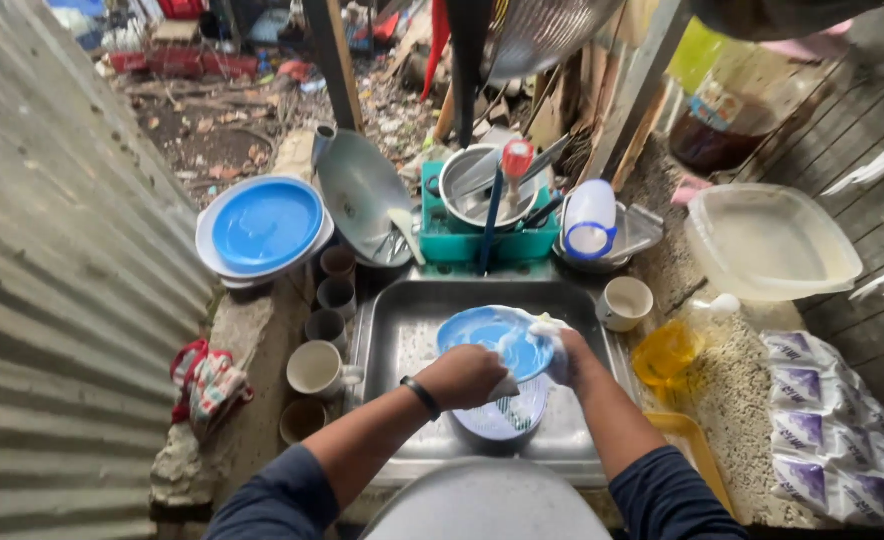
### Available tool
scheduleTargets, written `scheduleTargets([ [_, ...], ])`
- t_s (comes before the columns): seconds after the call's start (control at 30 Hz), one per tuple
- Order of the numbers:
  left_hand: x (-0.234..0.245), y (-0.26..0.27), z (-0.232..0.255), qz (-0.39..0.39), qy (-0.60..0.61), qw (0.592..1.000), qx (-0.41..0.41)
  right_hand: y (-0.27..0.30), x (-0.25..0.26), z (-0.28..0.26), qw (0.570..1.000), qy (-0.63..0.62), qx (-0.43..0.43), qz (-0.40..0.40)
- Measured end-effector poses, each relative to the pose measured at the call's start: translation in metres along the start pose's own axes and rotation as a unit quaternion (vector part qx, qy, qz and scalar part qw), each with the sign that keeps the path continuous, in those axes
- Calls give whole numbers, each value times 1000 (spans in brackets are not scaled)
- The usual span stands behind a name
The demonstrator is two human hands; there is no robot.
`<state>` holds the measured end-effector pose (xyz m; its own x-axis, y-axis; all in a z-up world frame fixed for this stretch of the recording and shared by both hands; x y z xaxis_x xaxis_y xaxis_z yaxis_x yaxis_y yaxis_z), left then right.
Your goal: The person washes several plates and bowls in a metal sink using a sponge and soap. They scrub each item thoroughly, rinse it under running water, and place it aside. The task is performed in a cluttered outdoor area with various kitchen items visible.
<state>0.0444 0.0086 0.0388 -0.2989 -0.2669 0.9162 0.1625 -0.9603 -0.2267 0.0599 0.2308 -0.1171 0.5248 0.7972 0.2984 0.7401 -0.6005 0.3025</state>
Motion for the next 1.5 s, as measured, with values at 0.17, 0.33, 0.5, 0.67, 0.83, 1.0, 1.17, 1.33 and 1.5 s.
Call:
scheduleTargets([
  [0.17,-111,19,-22,-117,3,992,42,9,5,56,970,233,-65,-7],
  [0.33,-172,46,-43,-229,87,962,124,-2,-6,75,821,562,-51,-85],
  [0.5,-189,60,-64,-305,80,932,179,-91,24,141,854,518,-33,-8],
  [0.67,-96,43,-124,-43,138,963,229,-137,131,155,826,534,167,-63],
  [0.83,127,147,-223,339,-524,740,251,-31,209,110,912,407,-45,-39],
  [1.0,166,260,-391,240,-161,719,632,60,252,185,895,419,-150,27],
  [1.17,163,264,-414,31,-211,721,659,138,213,131,840,499,-193,88],
  [1.33,144,282,-468,198,-123,731,642,144,188,140,838,516,-159,79],
  [1.5,141,274,-472,-30,-184,718,670,137,185,177,792,580,-192,15],
])
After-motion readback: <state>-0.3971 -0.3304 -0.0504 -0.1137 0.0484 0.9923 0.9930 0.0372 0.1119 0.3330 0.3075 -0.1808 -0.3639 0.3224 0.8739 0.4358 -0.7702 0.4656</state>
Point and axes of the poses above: each hand's wrist, its own y-axis away from the middle knuckle, its own x-axis out of the back of the hand, z = x × y, the point moved 5 cm from there along -y, towards the middle knuckle, and after that the axes turned 14 degrees about y, right-handed, at the moved point
